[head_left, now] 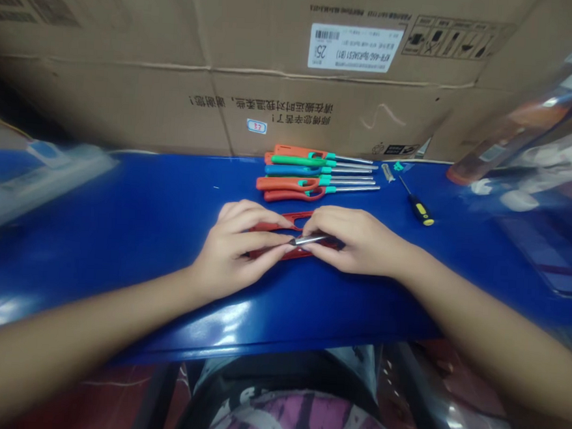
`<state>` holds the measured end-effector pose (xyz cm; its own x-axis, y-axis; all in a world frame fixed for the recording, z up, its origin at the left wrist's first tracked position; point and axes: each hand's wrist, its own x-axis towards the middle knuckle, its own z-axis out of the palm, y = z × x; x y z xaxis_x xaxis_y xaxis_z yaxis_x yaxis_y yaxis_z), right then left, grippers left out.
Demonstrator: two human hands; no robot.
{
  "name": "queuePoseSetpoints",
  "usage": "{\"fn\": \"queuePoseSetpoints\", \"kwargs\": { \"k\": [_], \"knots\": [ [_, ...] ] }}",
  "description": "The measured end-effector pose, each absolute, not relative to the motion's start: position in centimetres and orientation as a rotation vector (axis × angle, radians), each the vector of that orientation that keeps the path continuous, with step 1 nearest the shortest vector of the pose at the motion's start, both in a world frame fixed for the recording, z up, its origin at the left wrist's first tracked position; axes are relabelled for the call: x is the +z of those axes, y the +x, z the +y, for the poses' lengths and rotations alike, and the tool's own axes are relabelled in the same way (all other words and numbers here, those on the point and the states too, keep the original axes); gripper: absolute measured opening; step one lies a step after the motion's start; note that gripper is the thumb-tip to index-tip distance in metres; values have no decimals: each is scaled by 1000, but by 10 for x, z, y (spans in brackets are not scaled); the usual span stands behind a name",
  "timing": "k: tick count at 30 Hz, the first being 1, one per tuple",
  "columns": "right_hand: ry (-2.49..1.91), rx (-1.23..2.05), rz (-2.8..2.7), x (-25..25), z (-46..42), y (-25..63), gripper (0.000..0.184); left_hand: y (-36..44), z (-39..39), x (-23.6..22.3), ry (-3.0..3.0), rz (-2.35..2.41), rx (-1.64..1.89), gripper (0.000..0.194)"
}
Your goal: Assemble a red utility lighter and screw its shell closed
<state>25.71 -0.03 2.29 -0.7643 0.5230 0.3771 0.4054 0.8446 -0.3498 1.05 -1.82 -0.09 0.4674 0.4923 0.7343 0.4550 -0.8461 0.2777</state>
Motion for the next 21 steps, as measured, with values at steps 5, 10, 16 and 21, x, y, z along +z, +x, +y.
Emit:
{"fn": "queuePoseSetpoints", "kwargs": {
  "k": [5,10,16,21],
  "knots": [
    [-596,336,-2539,22,0,257,16,10,-18,-2,2653,850,1354,7],
    [-573,221,-2554,21,1,257,16,10,-17,-2,2638,848,1318,7],
    [-552,141,-2572,20,1,257,19,10,-17,-2,2625,841,1300,7],
    [-548,46,-2628,18,1,257,23,12,-17,-2,2583,846,1272,5]
  ]
}}
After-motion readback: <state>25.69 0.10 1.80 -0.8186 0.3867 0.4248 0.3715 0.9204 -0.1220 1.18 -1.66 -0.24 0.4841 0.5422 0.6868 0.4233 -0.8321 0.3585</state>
